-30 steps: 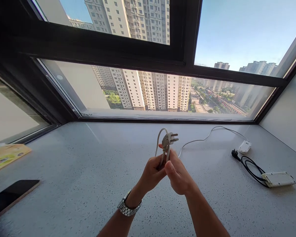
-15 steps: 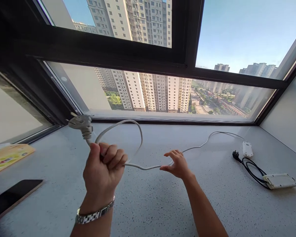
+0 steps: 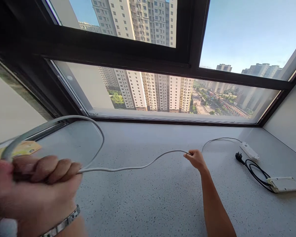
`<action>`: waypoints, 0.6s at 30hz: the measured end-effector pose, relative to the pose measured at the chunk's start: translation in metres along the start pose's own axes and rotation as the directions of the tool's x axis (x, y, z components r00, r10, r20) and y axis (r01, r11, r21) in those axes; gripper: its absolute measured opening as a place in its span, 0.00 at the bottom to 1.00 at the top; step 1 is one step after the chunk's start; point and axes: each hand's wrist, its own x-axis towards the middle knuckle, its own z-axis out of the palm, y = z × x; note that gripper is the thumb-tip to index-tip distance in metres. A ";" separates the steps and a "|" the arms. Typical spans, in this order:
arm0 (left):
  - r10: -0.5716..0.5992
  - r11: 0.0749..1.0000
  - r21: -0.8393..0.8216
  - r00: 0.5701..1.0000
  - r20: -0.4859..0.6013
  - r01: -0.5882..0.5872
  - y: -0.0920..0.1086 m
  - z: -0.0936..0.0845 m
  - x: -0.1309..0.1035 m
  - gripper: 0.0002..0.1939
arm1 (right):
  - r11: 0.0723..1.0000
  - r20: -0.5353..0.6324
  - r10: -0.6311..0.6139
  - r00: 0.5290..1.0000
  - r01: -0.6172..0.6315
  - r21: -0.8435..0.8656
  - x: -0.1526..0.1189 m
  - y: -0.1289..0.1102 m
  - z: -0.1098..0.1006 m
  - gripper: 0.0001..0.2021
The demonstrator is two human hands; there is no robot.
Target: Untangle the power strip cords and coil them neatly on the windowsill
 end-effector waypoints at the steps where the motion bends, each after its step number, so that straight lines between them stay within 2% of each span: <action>1: -0.002 1.000 0.010 0.999 0.046 0.002 -0.010 0.015 -0.001 0.24 | 0.999 -0.015 0.003 1.000 -0.002 0.035 -0.001 -0.009 -0.002 0.19; 4: -0.168 0.981 0.123 0.974 0.151 0.150 -0.048 0.052 -0.006 0.27 | 0.973 -0.085 -0.022 0.996 0.040 0.225 -0.008 -0.041 -0.003 0.17; 7: -0.404 0.909 0.198 0.890 0.210 0.366 -0.083 0.072 -0.017 0.28 | 0.896 -0.184 -0.026 0.983 0.104 0.431 -0.018 -0.069 0.001 0.17; 10: -0.555 0.829 0.227 0.801 0.226 0.511 -0.108 0.082 -0.031 0.29 | 0.871 -0.291 -0.042 0.956 0.177 0.458 -0.031 -0.087 0.012 0.16; 12: -0.617 0.785 0.245 0.758 0.214 0.569 -0.119 0.087 -0.040 0.29 | 0.883 -0.340 -0.137 0.931 0.270 0.385 -0.040 -0.097 0.022 0.16; 14: -0.639 0.766 0.247 0.746 0.188 0.594 -0.128 0.090 -0.046 0.30 | 0.888 -0.309 -0.285 0.908 0.371 0.271 -0.048 -0.105 0.031 0.16; 16: -0.616 0.781 0.232 0.775 0.141 0.579 -0.135 0.090 -0.049 0.30 | 0.884 -0.197 -0.408 0.891 0.440 0.159 -0.054 -0.112 0.039 0.16; 18: -0.587 0.799 0.225 0.804 0.094 0.558 -0.138 0.088 -0.048 0.30 | 0.887 -0.089 -0.455 0.886 0.460 0.048 -0.058 -0.117 0.043 0.14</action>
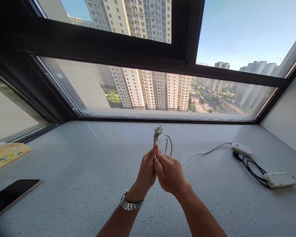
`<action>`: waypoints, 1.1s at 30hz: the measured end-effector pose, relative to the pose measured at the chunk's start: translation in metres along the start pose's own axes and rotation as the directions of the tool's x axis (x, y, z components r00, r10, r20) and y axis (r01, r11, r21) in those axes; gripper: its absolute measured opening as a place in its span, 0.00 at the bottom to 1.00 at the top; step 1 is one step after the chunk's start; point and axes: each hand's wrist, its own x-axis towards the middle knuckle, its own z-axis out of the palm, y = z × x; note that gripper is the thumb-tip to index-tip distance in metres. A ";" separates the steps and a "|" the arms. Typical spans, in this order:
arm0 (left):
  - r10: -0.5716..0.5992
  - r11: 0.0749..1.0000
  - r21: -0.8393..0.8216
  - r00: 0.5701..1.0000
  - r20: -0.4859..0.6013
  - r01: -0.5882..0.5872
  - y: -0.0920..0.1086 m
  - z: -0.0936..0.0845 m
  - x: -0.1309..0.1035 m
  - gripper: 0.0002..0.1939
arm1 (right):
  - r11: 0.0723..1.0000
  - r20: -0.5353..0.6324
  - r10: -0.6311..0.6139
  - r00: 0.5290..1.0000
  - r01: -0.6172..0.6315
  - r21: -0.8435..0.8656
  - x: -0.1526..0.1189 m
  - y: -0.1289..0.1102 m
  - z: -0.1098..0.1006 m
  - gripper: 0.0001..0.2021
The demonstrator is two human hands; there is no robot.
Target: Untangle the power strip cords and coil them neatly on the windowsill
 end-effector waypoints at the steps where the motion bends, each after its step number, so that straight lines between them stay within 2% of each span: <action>1: 0.008 1.000 -0.002 1.000 -0.021 -0.008 0.001 -0.002 0.002 0.29 | 0.999 0.037 0.005 0.999 -0.004 -0.047 0.000 -0.002 0.001 0.13; 4: 0.084 0.994 -0.055 0.992 -0.090 -0.089 0.015 -0.008 0.005 0.26 | 0.993 0.112 0.070 0.991 -0.058 -0.103 0.003 0.000 0.003 0.12; 6: 0.201 0.967 -0.125 0.968 -0.152 -0.221 0.034 -0.014 0.004 0.25 | 0.989 0.175 0.121 0.977 -0.104 -0.106 0.006 0.010 0.002 0.14; 8: 0.326 0.911 -0.185 0.920 -0.219 -0.367 0.059 -0.026 -0.002 0.25 | 0.981 0.262 0.186 0.947 -0.162 -0.110 0.008 0.028 -0.001 0.16; 11: 0.472 0.806 -0.219 0.821 -0.322 -0.550 0.097 -0.053 -0.018 0.25 | 0.945 0.397 0.324 0.859 -0.315 -0.088 0.009 0.068 -0.011 0.18; 13: 0.516 0.750 -0.252 0.779 -0.355 -0.612 0.116 -0.073 -0.031 0.24 | 0.901 0.430 0.417 0.801 -0.427 -0.079 0.006 0.095 -0.019 0.20; 15: 0.522 0.723 -0.285 0.768 -0.371 -0.629 0.128 -0.088 -0.043 0.20 | 0.864 0.463 0.466 0.754 -0.501 -0.053 0.003 0.114 -0.023 0.21; 17: 0.498 0.737 -0.298 0.785 -0.368 -0.607 0.132 -0.095 -0.049 0.17 | 0.838 0.423 0.489 0.762 -0.546 0.014 0.003 0.123 -0.024 0.23; 18: 0.477 0.761 -0.295 0.807 -0.349 -0.577 0.132 -0.095 -0.050 0.17 | 0.829 0.358 0.504 0.786 -0.556 0.052 0.004 0.123 -0.023 0.24; 20: 0.405 0.843 -0.268 0.878 -0.253 -0.466 0.128 -0.089 -0.048 0.19 | 0.824 0.176 0.536 0.826 -0.557 0.107 0.009 0.116 -0.020 0.26; 22: 0.311 0.920 -0.216 0.944 -0.108 -0.328 0.118 -0.077 -0.041 0.22 | 0.822 0.023 0.543 0.839 -0.537 0.189 0.015 0.102 -0.018 0.26; 23: 0.267 0.947 -0.174 0.963 -0.041 -0.270 0.111 -0.069 -0.037 0.24 | 0.815 -0.027 0.544 0.839 -0.520 0.258 0.018 0.093 -0.018 0.25; 26: 0.193 0.981 -0.008 0.980 0.049 -0.193 0.083 -0.042 -0.024 0.28 | 0.763 -0.174 0.532 0.829 -0.379 0.524 0.021 0.062 -0.016 0.22; 28: 0.183 0.976 0.114 0.982 0.050 -0.187 0.061 -0.027 -0.016 0.30 | 0.766 -0.233 0.467 0.853 -0.258 0.589 0.018 0.042 -0.012 0.19; 31: 0.202 0.934 0.288 0.978 0.059 -0.211 0.034 -0.014 -0.006 0.31 | 0.868 -0.283 0.282 0.917 -0.118 0.482 0.009 0.019 0.001 0.16; 33: 0.255 0.899 0.357 0.966 0.047 -0.255 0.024 -0.012 -0.001 0.29 | 0.931 -0.263 0.142 0.954 -0.039 0.362 0.002 0.011 0.012 0.12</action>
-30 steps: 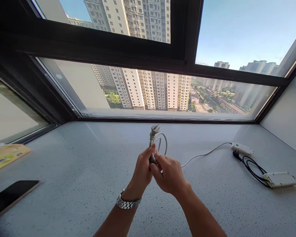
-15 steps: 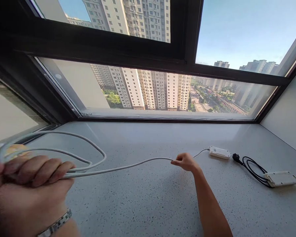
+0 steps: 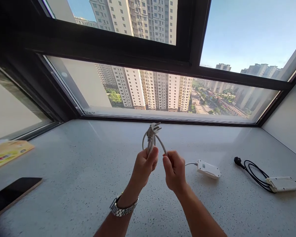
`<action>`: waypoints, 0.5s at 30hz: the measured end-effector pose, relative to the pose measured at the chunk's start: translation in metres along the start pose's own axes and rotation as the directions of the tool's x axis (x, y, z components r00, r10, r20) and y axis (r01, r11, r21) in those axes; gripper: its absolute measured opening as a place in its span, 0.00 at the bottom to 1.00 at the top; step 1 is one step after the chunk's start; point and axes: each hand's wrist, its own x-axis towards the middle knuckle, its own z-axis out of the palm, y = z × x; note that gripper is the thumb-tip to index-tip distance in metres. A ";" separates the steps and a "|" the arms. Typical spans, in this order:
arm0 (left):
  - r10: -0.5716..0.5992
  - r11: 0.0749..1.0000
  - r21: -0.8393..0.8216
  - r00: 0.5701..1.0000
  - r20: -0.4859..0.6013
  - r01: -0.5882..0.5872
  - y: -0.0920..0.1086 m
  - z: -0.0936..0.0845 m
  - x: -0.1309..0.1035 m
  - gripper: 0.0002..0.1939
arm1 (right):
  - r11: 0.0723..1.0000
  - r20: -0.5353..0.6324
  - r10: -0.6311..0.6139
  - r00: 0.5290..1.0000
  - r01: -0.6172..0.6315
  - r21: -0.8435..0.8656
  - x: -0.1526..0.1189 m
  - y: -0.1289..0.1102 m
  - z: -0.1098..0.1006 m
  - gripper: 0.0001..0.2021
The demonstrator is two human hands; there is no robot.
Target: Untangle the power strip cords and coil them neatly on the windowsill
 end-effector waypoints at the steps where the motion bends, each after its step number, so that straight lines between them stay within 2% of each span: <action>1: 0.021 1.000 0.014 0.999 -0.030 -0.021 -0.002 0.000 0.001 0.28 | 0.997 0.051 -0.053 0.997 0.055 -0.045 -0.004 0.000 0.005 0.10; 3: 0.024 1.000 0.001 0.995 -0.095 -0.024 -0.003 -0.003 0.002 0.25 | 0.981 0.161 -0.135 0.978 0.154 -0.115 -0.010 0.003 0.012 0.08; 5: -0.044 0.998 -0.042 0.991 -0.130 0.039 -0.001 -0.007 0.004 0.23 | 0.958 0.254 -0.183 0.950 0.230 -0.170 -0.013 0.007 0.018 0.06; 9: -0.163 0.976 -0.160 0.983 -0.087 0.148 0.005 -0.016 0.007 0.24 | 0.919 0.347 -0.202 0.916 0.300 -0.256 -0.010 0.010 0.019 0.08; 11: -0.129 0.963 -0.250 0.988 -0.087 0.104 0.009 -0.019 0.009 0.26 | 0.903 0.379 -0.121 0.917 0.260 -0.342 -0.006 0.010 0.014 0.08; 13: -0.048 0.941 -0.338 0.990 -0.135 0.000 0.016 -0.025 0.010 0.27 | 0.873 0.425 0.045 0.904 0.171 -0.457 0.001 0.009 0.004 0.08; 15: 0.037 0.907 -0.405 0.981 -0.191 -0.113 0.025 -0.035 0.011 0.28 | 0.826 0.490 0.252 0.834 0.079 -0.559 0.008 0.013 -0.011 0.09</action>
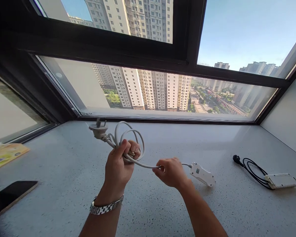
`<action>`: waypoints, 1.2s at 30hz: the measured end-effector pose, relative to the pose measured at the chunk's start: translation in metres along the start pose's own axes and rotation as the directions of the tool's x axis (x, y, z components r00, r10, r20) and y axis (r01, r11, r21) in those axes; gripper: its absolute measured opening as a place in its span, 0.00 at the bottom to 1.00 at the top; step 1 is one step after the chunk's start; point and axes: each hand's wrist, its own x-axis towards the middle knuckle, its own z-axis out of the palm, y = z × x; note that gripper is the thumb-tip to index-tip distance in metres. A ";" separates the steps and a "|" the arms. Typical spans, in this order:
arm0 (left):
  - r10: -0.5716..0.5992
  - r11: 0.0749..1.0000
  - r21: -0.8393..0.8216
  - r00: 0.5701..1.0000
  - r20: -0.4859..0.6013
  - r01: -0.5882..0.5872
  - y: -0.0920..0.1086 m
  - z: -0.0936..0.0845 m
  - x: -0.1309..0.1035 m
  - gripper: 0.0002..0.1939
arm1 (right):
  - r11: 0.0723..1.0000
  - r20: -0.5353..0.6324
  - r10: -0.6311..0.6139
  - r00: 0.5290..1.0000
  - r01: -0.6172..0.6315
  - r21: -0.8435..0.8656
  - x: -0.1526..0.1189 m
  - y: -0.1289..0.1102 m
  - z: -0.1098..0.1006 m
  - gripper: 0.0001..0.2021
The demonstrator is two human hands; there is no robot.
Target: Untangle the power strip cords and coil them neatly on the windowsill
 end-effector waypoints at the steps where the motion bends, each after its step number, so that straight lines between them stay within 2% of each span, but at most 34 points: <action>1: 0.034 0.999 -0.039 0.999 -0.004 -0.034 0.008 -0.004 0.001 0.28 | 0.998 0.099 0.064 0.993 -0.064 -0.010 0.000 0.007 -0.006 0.10; 4: 0.054 0.989 -0.143 0.998 0.022 -0.050 0.031 -0.019 0.004 0.28 | 0.968 0.308 0.239 0.921 -0.252 0.003 -0.001 0.032 -0.020 0.12; 6: 0.051 0.981 -0.192 0.997 0.056 -0.039 0.042 -0.030 0.004 0.27 | 0.937 0.376 0.280 0.883 -0.337 0.094 -0.002 0.045 -0.024 0.14; 7: 0.052 0.978 -0.206 0.996 0.075 -0.036 0.045 -0.033 0.003 0.27 | 0.922 0.381 0.270 0.884 -0.352 0.163 -0.002 0.050 -0.024 0.15; 9: 0.048 0.978 -0.209 0.993 0.108 -0.025 0.046 -0.036 0.001 0.27 | 0.879 0.296 0.247 0.923 -0.341 0.332 -0.001 0.055 -0.024 0.18; 11: 0.027 0.984 -0.179 0.989 0.147 0.000 0.041 -0.033 -0.002 0.27 | 0.812 0.102 0.293 0.951 -0.304 0.497 0.000 0.054 -0.024 0.20; 13: 0.006 0.992 -0.126 0.979 0.202 0.020 0.033 -0.026 -0.005 0.28 | 0.700 -0.049 0.395 0.917 -0.266 0.663 0.001 0.051 -0.028 0.22; 14: 0.000 0.995 -0.097 0.971 0.240 0.024 0.029 -0.022 -0.006 0.28 | 0.627 -0.081 0.443 0.893 -0.245 0.739 0.002 0.048 -0.031 0.22; 17: -0.040 0.999 -0.001 0.925 0.379 0.044 0.011 -0.010 -0.009 0.30 | 0.412 -0.101 0.557 0.825 -0.169 0.895 0.001 0.039 -0.041 0.21; 20: -0.110 0.990 0.137 0.853 0.510 0.046 -0.007 -0.004 -0.011 0.29 | 0.300 -0.116 0.628 0.769 -0.101 0.949 -0.001 0.031 -0.051 0.16; 23: -0.170 0.960 0.281 0.795 0.583 -0.001 -0.021 -0.002 -0.009 0.29 | 0.295 -0.122 0.641 0.758 -0.097 0.951 -0.004 0.026 -0.056 0.13; 27: -0.203 0.949 0.315 0.777 0.596 0.006 -0.028 -0.001 -0.007 0.28 | 0.360 -0.147 0.615 0.775 -0.110 0.926 -0.009 0.017 -0.058 0.15; 31: -0.257 0.918 0.397 0.756 0.602 -0.004 -0.034 0.004 -0.010 0.31 | 0.428 -0.153 0.548 0.822 -0.118 0.896 -0.010 0.001 -0.048 0.20; 34: -0.318 0.886 0.463 0.704 0.635 -0.017 -0.043 0.010 -0.016 0.32 | 0.491 -0.189 0.483 0.855 -0.086 0.867 -0.008 -0.006 -0.038 0.24; 36: -0.337 0.879 0.476 0.668 0.663 -0.029 -0.049 0.012 -0.019 0.31 | 0.569 -0.255 0.425 0.869 -0.038 0.821 -0.008 -0.006 -0.033 0.27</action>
